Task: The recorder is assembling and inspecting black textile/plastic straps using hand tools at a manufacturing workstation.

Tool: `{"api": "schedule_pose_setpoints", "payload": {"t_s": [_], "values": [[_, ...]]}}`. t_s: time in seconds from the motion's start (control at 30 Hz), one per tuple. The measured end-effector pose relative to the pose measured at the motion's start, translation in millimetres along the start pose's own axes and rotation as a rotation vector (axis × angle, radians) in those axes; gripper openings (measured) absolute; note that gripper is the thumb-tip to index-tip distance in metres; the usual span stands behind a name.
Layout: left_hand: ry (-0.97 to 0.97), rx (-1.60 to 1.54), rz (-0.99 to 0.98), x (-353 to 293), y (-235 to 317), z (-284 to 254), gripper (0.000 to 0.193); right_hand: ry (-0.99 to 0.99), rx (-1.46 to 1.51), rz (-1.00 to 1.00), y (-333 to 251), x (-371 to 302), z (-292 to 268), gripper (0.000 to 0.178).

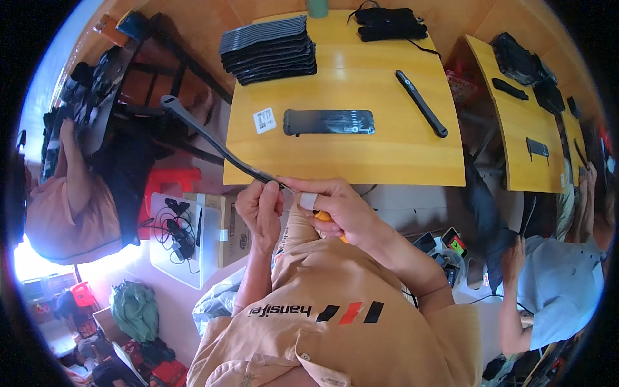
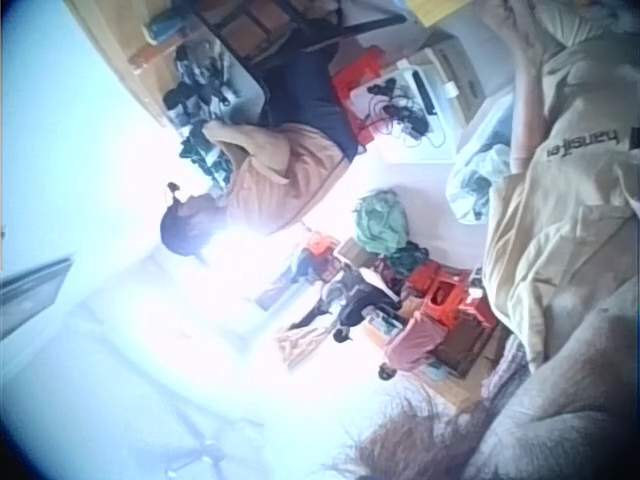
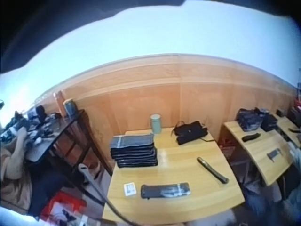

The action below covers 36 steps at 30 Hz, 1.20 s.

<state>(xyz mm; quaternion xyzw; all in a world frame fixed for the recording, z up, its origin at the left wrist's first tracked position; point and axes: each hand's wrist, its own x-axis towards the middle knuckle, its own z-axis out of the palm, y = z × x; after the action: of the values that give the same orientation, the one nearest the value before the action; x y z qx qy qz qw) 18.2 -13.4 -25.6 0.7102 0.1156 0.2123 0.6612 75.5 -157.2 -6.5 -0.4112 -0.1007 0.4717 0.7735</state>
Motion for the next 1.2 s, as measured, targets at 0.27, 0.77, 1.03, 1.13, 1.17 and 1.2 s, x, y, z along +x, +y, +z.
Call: {"api": "schedule_pose_setpoints", "payload": {"t_s": [0.27, 0.77, 1.03, 1.13, 1.17, 1.2], "values": [[0.07, -0.13, -0.011, 1.3, 2.5, 6.4, 0.028, 0.124, -0.329, -0.187, 12.9, 5.0, 3.5, 0.037], [-0.068, 0.178, 0.052, 7.6, -1.0, -0.4, 0.023, 0.04, -0.145, -0.075, 5.0, 1.4, 0.6, 0.04], [-0.084, -0.088, -0.084, 6.6, 5.5, 0.4, 0.028, -0.028, 0.262, 0.205, -6.9, -1.5, -2.7, 0.043], [-0.045, -0.039, -0.148, 5.6, 4.6, 7.6, 0.027, 0.059, 0.034, 0.046, 4.1, 0.8, -3.5, 0.04], [-0.045, -0.04, -0.149, 6.9, 2.3, 7.5, 0.027, 0.145, -0.198, -0.098, 7.7, 2.1, -3.0, 0.039], [-0.08, 0.106, -0.046, 8.8, -1.3, 6.5, 0.026, 0.146, -0.199, -0.097, 8.4, 3.5, -2.0, 0.039]]}}
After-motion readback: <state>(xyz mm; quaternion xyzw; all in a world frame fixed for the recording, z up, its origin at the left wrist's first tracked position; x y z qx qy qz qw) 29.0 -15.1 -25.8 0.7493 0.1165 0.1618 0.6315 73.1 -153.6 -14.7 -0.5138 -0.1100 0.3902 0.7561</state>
